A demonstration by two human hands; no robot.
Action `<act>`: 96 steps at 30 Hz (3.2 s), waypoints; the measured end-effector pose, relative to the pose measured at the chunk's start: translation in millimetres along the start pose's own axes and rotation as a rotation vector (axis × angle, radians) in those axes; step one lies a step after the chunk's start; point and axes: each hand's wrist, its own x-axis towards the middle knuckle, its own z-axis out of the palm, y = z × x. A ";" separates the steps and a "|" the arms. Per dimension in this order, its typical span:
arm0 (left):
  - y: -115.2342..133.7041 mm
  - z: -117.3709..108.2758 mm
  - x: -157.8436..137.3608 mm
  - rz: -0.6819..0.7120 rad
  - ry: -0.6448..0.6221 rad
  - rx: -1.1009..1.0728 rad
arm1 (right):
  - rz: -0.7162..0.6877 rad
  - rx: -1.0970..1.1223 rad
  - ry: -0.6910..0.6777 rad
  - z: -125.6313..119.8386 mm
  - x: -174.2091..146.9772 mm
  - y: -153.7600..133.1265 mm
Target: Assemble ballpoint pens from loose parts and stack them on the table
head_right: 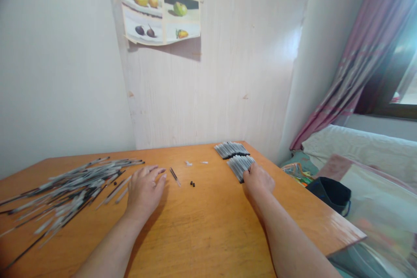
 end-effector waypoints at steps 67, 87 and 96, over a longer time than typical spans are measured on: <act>-93.7 -30.1 10.8 -0.477 -0.163 0.094 | -0.650 0.315 -0.037 -5.7 -74.9 -122.1; -80.2 -21.6 5.8 -0.346 -0.421 0.400 | -0.560 0.019 -0.357 43.2 -94.6 -179.6; -81.0 -17.9 3.1 -0.315 -0.412 0.367 | -0.576 0.079 -0.380 45.3 -92.7 -179.7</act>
